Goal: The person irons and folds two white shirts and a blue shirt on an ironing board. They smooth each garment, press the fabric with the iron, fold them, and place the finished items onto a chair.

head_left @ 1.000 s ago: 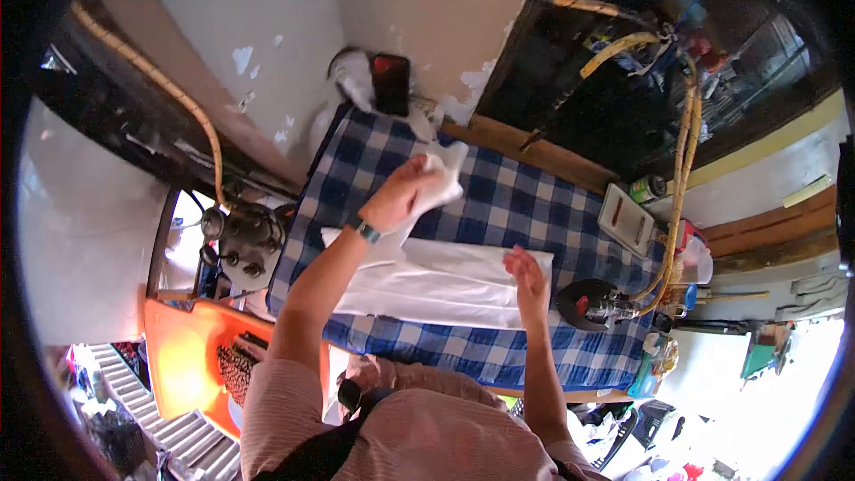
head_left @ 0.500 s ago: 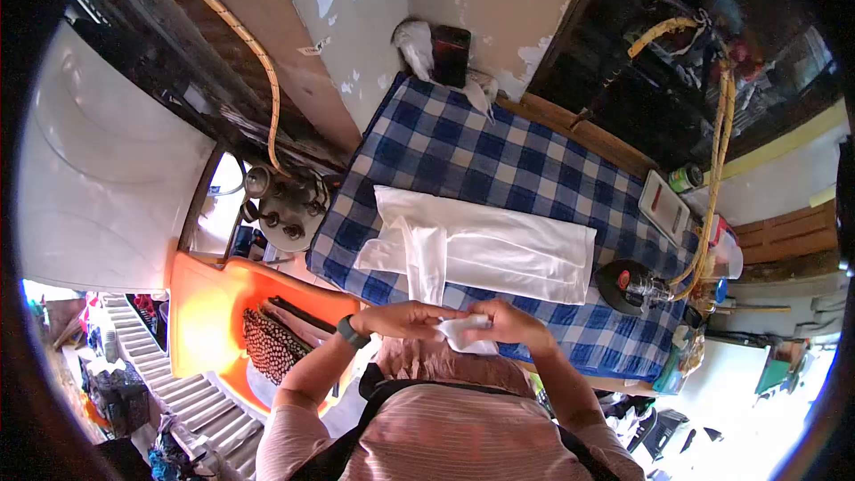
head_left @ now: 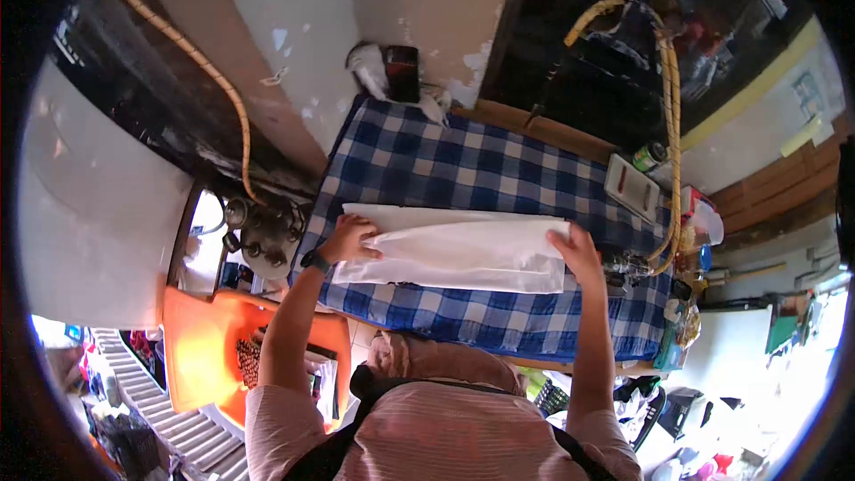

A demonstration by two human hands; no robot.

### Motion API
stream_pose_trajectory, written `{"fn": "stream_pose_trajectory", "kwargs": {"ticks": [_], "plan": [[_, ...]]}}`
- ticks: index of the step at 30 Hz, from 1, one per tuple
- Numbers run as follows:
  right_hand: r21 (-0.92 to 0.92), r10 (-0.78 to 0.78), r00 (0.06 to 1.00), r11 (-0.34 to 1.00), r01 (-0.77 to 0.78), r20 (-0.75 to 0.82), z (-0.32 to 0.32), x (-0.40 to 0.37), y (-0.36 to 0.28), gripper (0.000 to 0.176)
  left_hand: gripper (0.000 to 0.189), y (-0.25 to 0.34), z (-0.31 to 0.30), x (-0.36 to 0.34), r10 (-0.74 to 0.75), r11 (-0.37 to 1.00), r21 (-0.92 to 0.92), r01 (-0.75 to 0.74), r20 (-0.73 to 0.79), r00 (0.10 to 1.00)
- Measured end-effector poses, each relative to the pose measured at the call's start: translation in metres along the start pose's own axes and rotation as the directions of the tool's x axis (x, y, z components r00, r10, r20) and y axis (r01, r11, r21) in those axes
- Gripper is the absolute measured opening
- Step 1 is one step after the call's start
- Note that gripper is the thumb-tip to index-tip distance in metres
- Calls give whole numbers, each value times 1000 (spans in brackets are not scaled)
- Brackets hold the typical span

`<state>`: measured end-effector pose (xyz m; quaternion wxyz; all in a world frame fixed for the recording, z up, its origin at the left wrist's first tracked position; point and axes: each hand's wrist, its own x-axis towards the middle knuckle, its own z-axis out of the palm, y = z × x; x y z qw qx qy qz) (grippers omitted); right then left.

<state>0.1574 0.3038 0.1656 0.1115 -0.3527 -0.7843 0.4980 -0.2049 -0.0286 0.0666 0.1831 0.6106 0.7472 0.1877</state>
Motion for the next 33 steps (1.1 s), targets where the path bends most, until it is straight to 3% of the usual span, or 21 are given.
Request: {"fn": "stream_pose_trajectory", "kwargs": {"ticks": [1,2,4,5,7,9,12,14,16,17,19,21,22,24,26,28,29,30,33], "plan": [[-137,9,991,990,-27,-130,3,8,17,29,29,-5,5,-1,-33,999,-27,32,-41,999],[-134,13,990,990,-32,-140,10,17,36,29,31,-8,8,0,-71,996,-55,67,-81,994],[-232,-223,913,962,148,-342,24,29,57,29,26,-5,6,3,-80,992,-103,69,-105,991],[-232,-220,912,962,144,-346,27,32,61,29,24,-5,6,3,-104,988,-126,88,-124,987],[-507,-219,900,862,-3,-378,35,36,61,23,22,-10,11,2,-123,983,-151,102,-137,983],[-593,-218,919,805,-22,-329,39,43,66,23,18,-14,18,3,-108,994,-61,93,-304,947],[-714,-180,937,694,-95,-300,45,41,100,26,16,-6,13,3,-116,984,94,150,-299,947],[-823,-349,879,562,-83,-327,45,34,92,30,9,10,5,5,-124,984,88,152,-263,957],[-787,-271,890,601,-141,-366,45,25,94,40,19,30,7,10,-144,942,213,258,-437,888],[-806,-246,881,552,-215,-404,46,16,93,42,19,40,11,16,-157,941,207,268,-435,886],[-824,-228,876,497,-270,-425,50,8,93,48,32,70,19,39,46,994,107,11,-522,852],[-767,-168,884,583,-269,-437,51,12,99,55,43,94,55,60,153,987,120,-112,-425,892],[-773,-179,890,585,-246,-419,54,14,102,55,53,113,67,69,125,991,-1,-134,-356,926],[-731,-89,916,635,-250,-391,58,17,109,61,62,137,94,87,208,976,32,-215,-415,886],[-760,-162,948,640,-112,-276,55,16,113,53,66,154,112,97,88,953,304,-5,-260,962],[-484,-119,937,873,-59,-329,56,17,106,40,77,155,119,96,23,976,217,27,-224,974],[-394,-139,953,919,22,-270,50,14,63,33,77,153,119,92,-4,976,210,57,-244,970],[-400,-214,948,910,105,-237,49,12,36,36,85,153,119,87,21,986,167,21,-244,969],[-251,-165,972,961,119,-168,67,14,-49,45,100,162,108,58,38,994,110,-11,-246,969]]}}
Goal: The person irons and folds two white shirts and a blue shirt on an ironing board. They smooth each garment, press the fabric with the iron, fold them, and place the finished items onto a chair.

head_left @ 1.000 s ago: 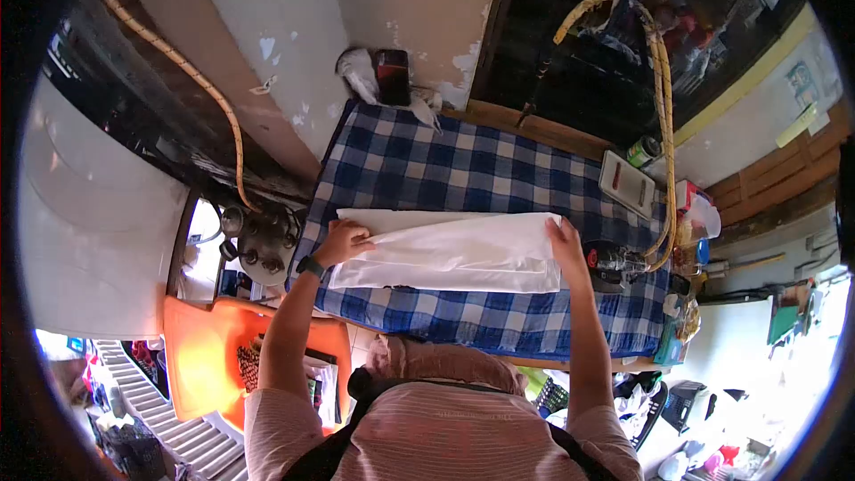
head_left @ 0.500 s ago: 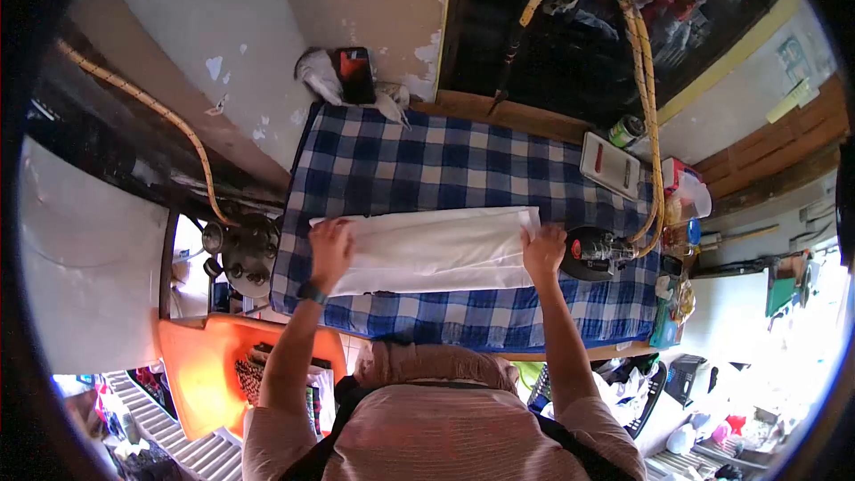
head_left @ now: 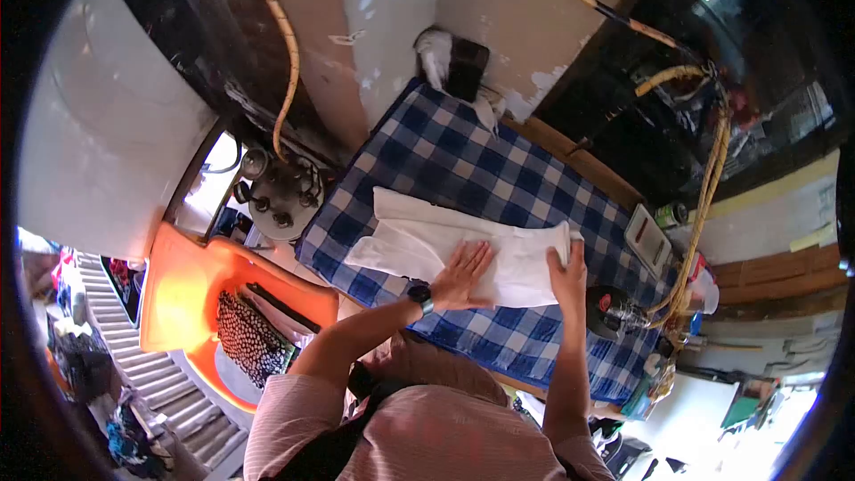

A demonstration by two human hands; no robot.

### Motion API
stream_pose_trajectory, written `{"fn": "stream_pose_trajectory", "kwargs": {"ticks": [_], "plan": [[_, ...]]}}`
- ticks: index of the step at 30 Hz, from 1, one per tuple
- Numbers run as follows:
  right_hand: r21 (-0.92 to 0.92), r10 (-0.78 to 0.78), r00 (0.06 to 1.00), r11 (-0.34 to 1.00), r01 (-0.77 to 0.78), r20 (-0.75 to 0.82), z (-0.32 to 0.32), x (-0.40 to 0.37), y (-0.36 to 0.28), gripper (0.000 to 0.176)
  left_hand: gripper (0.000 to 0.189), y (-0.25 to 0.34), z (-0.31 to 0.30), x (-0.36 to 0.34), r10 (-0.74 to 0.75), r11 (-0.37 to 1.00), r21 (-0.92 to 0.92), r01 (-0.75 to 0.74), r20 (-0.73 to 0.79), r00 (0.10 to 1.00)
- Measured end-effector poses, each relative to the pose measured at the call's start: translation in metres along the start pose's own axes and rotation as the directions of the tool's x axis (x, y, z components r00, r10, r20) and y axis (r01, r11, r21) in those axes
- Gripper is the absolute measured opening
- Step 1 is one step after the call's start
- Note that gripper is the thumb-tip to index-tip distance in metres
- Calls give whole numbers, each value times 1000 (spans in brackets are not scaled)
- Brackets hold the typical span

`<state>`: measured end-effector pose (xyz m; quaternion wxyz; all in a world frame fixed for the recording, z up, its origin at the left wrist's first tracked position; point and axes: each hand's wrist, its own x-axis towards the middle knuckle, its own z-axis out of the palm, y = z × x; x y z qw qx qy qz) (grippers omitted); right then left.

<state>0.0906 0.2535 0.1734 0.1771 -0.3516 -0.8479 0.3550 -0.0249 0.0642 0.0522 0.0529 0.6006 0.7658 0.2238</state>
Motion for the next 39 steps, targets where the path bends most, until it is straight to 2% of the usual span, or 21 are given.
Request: {"fn": "stream_pose_trajectory", "kwargs": {"ticks": [3,5,6,7,9,12,15,16,17,19,21,23,24,27,29,30,31,33,37,38,39], "plan": [[265,-158,953,960,87,259,26,4,-69,48,109,4,-11,-25,-3,998,-70,-2,-82,997],[654,-308,753,727,-207,581,38,2,-124,40,104,9,-20,-37,-185,979,-34,199,236,954],[740,-339,774,630,-235,534,52,0,-131,35,93,2,5,-44,-157,984,-107,143,-135,978],[736,-347,764,634,-237,545,58,1,-123,35,86,0,9,-46,-187,974,-140,176,-63,980],[193,-109,933,980,43,344,57,8,-94,30,69,4,16,-49,-232,970,-144,195,-311,922],[-343,-353,935,878,333,4,13,4,-22,33,45,4,18,-53,-273,959,-131,251,-191,943],[-542,-264,960,796,269,89,-77,-22,24,78,31,24,7,-63,-220,962,-194,193,-130,967],[-687,-52,981,706,169,188,-110,-34,26,89,30,35,7,-64,-274,882,-415,222,-70,959],[-790,-17,940,538,295,340,-142,-41,62,100,39,49,-6,-61,-304,843,-293,451,432,849],[-724,193,862,643,250,469,-186,-41,123,81,50,75,6,-78,-62,912,-409,-31,-212,975],[-678,115,843,656,333,525,-199,-26,144,71,68,87,45,-107,-12,897,-440,37,59,998],[-620,27,810,658,427,586,-205,-9,147,62,64,88,24,-116,419,873,-254,-416,-42,907],[-553,-11,789,706,441,615,-199,-4,143,51,64,88,27,-130,416,875,-255,-412,-41,909],[-443,-146,776,750,492,614,-189,2,176,33,53,97,29,-156,227,933,-278,-229,-38,973],[-194,273,809,961,-199,521,-180,10,189,25,49,114,27,-157,-192,793,-592,143,-21,981],[-242,394,767,919,-312,506,-178,21,207,24,43,132,37,-154,-534,200,-869,453,290,794],[-247,390,768,920,-304,508,-174,19,195,24,43,137,38,-147,-539,197,-872,448,285,792],[-84,475,772,868,-489,421,-157,13,163,21,40,138,37,-137,-594,-223,-832,507,529,607],[-94,407,770,904,-418,491,-118,-19,85,14,39,124,41,-147,-700,208,-789,577,292,651],[-92,399,773,907,-410,493,-114,-23,67,14,34,114,42,-147,-738,530,-713,460,-121,664],[-38,323,749,928,-370,579,-111,-27,53,13,32,102,19,-140,-801,489,-709,509,-133,584]]}}
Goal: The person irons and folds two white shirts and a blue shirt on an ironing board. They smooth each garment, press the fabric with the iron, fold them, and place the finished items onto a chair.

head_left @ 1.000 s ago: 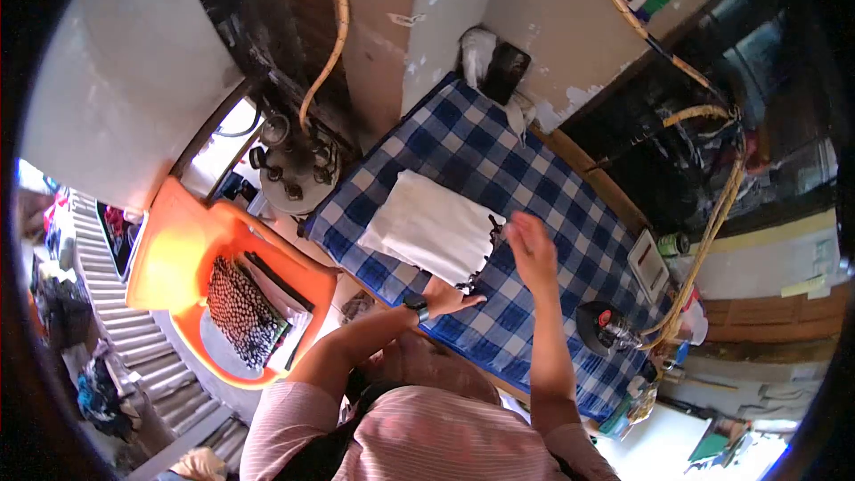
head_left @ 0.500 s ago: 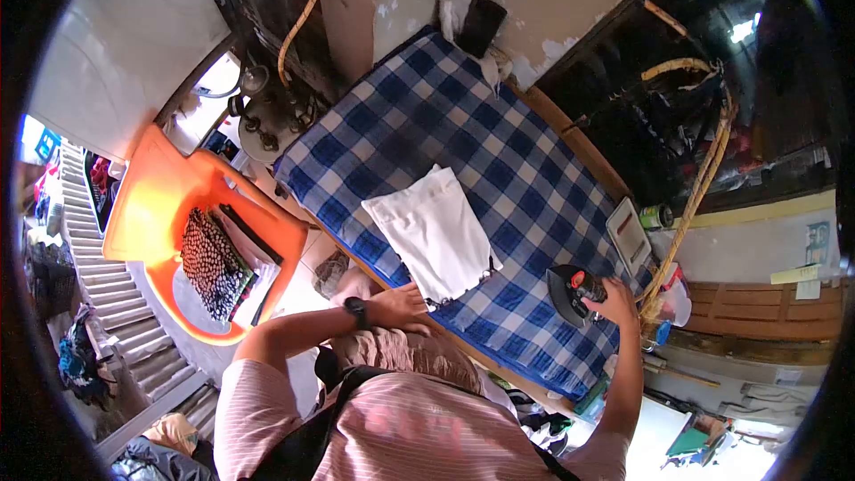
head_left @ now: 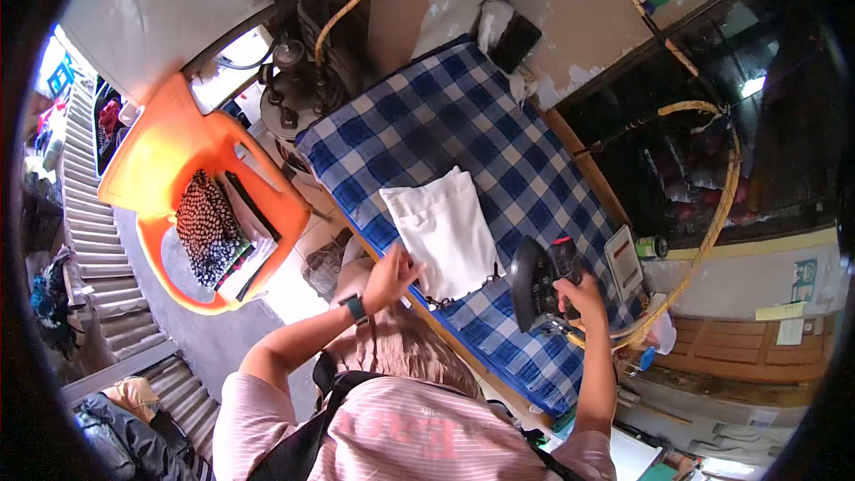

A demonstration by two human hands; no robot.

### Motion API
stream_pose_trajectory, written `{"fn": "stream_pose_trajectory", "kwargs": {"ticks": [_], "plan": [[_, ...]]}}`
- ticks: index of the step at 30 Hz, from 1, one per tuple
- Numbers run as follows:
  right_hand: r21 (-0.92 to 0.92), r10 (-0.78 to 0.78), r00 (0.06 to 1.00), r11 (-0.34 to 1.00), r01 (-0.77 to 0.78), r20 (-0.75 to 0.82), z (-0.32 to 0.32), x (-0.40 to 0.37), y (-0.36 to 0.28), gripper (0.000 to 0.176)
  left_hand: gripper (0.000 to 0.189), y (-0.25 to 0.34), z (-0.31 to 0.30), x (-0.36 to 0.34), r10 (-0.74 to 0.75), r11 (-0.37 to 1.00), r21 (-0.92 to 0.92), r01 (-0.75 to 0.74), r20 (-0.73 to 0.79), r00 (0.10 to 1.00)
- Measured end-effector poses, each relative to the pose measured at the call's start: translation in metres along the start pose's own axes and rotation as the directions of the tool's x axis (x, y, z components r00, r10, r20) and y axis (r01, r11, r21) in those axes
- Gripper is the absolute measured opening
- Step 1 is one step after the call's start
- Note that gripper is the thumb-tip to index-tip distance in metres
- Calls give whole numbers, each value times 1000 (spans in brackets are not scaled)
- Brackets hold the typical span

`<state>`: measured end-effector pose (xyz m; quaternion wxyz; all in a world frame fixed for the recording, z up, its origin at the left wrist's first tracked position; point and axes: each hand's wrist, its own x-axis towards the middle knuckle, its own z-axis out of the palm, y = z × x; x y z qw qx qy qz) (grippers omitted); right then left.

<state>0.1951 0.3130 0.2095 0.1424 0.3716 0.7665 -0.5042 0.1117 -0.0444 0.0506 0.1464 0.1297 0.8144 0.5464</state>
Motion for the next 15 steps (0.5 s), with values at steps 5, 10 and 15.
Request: {"fn": "stream_pose_trajectory", "kwargs": {"ticks": [5,10,15], "plan": [[-137,-111,973,981,141,202,86,-16,-63,32,33,9,-31,61,350,880,407,-244,-211,913],[-624,-259,936,698,351,237,159,15,-87,68,19,-9,-42,84,192,975,161,-155,-248,949],[-444,-245,966,858,257,85,168,83,-126,32,15,-13,-78,84,192,972,197,-128,-351,916]]}}
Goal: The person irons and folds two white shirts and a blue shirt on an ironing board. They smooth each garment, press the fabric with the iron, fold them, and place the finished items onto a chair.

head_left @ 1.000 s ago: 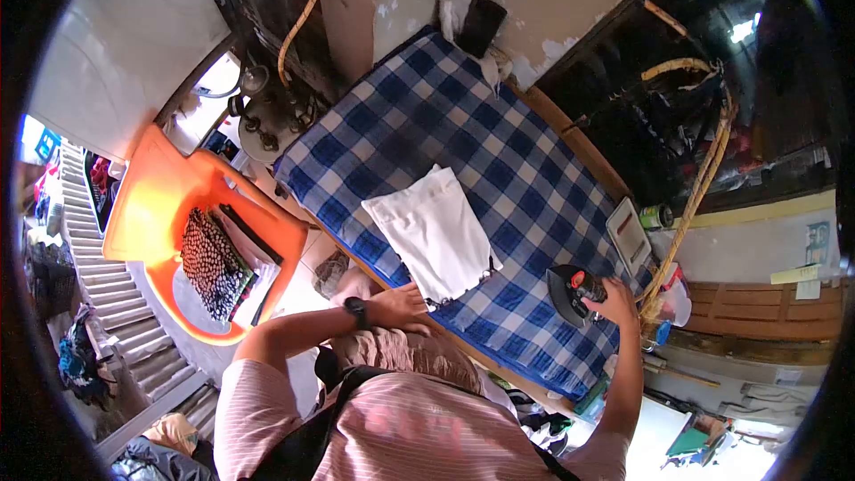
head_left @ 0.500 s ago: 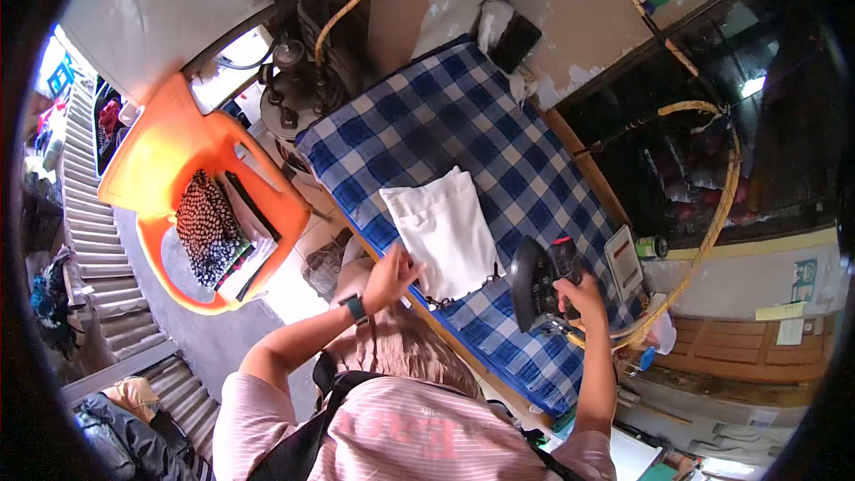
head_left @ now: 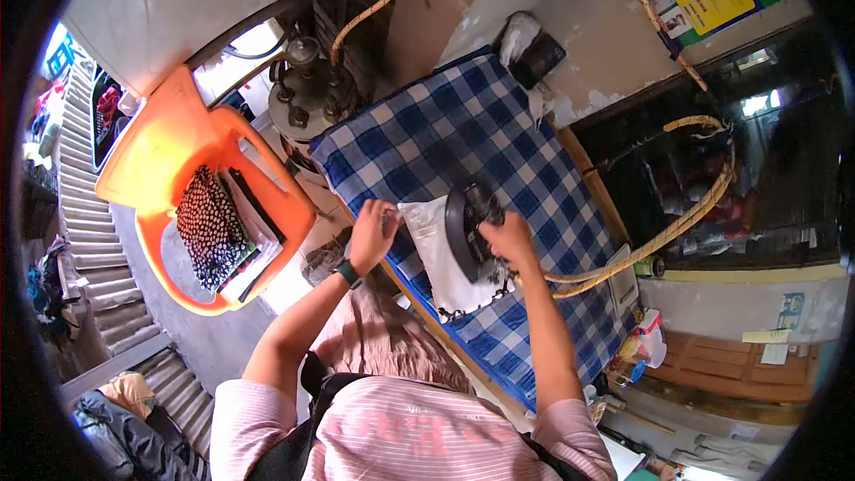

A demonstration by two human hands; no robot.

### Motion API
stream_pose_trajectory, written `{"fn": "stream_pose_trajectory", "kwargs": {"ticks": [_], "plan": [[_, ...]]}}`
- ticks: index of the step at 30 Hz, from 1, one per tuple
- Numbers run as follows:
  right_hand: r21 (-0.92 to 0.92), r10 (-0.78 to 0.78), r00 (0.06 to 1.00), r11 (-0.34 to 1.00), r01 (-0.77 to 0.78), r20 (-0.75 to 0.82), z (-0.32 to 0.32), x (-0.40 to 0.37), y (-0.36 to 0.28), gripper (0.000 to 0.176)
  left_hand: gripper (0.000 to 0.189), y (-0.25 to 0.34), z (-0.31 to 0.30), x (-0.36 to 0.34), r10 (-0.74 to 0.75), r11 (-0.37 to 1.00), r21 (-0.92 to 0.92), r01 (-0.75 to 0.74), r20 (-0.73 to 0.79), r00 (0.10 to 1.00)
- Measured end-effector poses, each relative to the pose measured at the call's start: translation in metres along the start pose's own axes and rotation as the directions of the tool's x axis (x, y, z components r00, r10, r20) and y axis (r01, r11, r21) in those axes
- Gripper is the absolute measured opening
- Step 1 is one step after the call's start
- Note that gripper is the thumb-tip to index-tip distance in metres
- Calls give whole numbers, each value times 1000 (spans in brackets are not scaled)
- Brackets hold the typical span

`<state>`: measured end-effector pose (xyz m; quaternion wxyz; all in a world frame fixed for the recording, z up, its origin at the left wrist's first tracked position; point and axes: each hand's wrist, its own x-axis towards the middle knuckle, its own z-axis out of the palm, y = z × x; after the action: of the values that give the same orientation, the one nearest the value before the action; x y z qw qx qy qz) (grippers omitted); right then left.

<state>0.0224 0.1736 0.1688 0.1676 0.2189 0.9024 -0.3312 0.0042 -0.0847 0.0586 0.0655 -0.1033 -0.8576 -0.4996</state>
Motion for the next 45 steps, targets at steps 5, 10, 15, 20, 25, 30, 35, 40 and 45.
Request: {"fn": "stream_pose_trajectory", "kwargs": {"ticks": [5,10,15,20,25,30,35,40,45], "plan": [[-159,-210,975,963,220,73,-2,-19,-35,65,20,-44,-43,-14,-95,984,-161,74,-129,987],[-210,-197,951,946,249,239,46,-30,-43,59,9,-57,-55,-12,-264,943,-249,220,-156,952],[-184,-223,974,959,216,-23,23,-7,-15,49,13,-55,-61,-11,-301,924,-309,228,-216,929],[48,159,987,986,-160,14,-55,-39,54,24,16,-62,-72,-34,-269,947,-283,151,-446,853],[272,347,937,907,-322,-47,-76,-97,185,27,23,-68,-70,-65,-344,922,-318,221,-410,845],[-526,-105,725,759,-384,-681,-16,-160,146,51,34,-22,-32,-67,-36,999,7,47,-518,854],[793,411,898,595,-133,-158,120,-105,151,31,42,37,33,-57,213,976,57,-209,-83,974],[443,5,748,808,388,-664,83,-101,96,27,52,44,93,-24,90,954,-299,30,380,921],[-51,-547,588,756,652,-595,-17,-186,38,34,71,164,70,15,40,-18,-628,778,777,628]]}}
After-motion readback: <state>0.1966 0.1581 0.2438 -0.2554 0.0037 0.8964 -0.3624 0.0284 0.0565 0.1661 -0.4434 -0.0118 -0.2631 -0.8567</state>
